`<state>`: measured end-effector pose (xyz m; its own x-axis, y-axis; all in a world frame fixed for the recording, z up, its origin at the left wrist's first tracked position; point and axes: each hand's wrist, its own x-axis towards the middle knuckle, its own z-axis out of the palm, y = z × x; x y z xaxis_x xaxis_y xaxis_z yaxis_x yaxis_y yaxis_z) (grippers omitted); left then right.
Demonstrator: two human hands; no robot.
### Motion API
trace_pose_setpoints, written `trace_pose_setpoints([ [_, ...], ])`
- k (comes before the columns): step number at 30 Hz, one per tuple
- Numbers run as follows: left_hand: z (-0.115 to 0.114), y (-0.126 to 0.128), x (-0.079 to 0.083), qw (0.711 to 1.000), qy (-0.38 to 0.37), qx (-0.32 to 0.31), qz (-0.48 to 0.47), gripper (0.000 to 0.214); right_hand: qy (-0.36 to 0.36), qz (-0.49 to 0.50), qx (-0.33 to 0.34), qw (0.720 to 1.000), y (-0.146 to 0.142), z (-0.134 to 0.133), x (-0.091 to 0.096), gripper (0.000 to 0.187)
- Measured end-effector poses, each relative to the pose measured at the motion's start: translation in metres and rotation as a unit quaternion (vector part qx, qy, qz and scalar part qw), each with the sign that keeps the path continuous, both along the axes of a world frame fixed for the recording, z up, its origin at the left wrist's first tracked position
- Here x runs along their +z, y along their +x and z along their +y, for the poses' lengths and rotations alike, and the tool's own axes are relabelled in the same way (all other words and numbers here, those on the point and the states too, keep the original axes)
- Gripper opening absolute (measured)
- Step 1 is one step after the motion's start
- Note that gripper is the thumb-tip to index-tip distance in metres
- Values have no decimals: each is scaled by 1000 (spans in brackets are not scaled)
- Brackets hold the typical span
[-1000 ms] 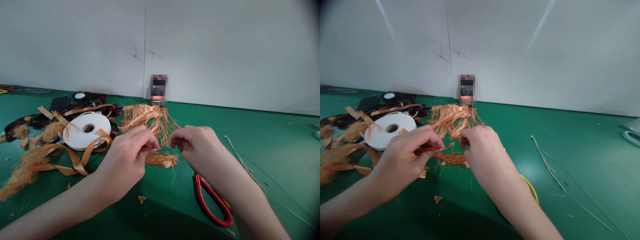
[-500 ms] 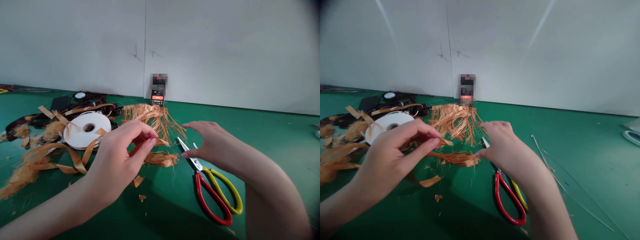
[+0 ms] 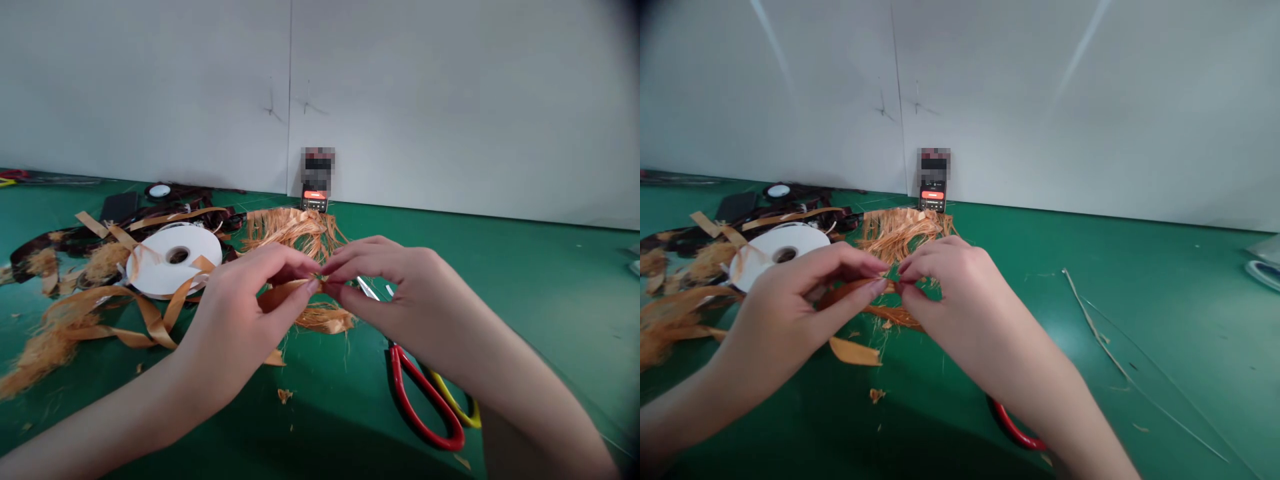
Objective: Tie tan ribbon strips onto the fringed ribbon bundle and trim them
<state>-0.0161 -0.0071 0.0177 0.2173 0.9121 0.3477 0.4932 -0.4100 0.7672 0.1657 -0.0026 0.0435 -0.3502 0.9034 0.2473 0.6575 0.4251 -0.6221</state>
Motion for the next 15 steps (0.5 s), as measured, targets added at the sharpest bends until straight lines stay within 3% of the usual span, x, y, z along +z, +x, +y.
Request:
trace_pose_setpoints([
  [3,5,0,-2,994,-86,4,-64,17,-103,40,-32,993,-2,2,1,16],
  [6,12,-1,-4,978,-177,-31,-109,18,-177,65,-44,981,-3,5,1,19],
  [9,16,-2,-6,962,-229,-60,-138,16,-185,60,-38,980,-3,6,-1,19],
  [15,16,-4,-6,964,-238,-56,-103,22,-194,14,-45,980,-2,4,-2,22],
])
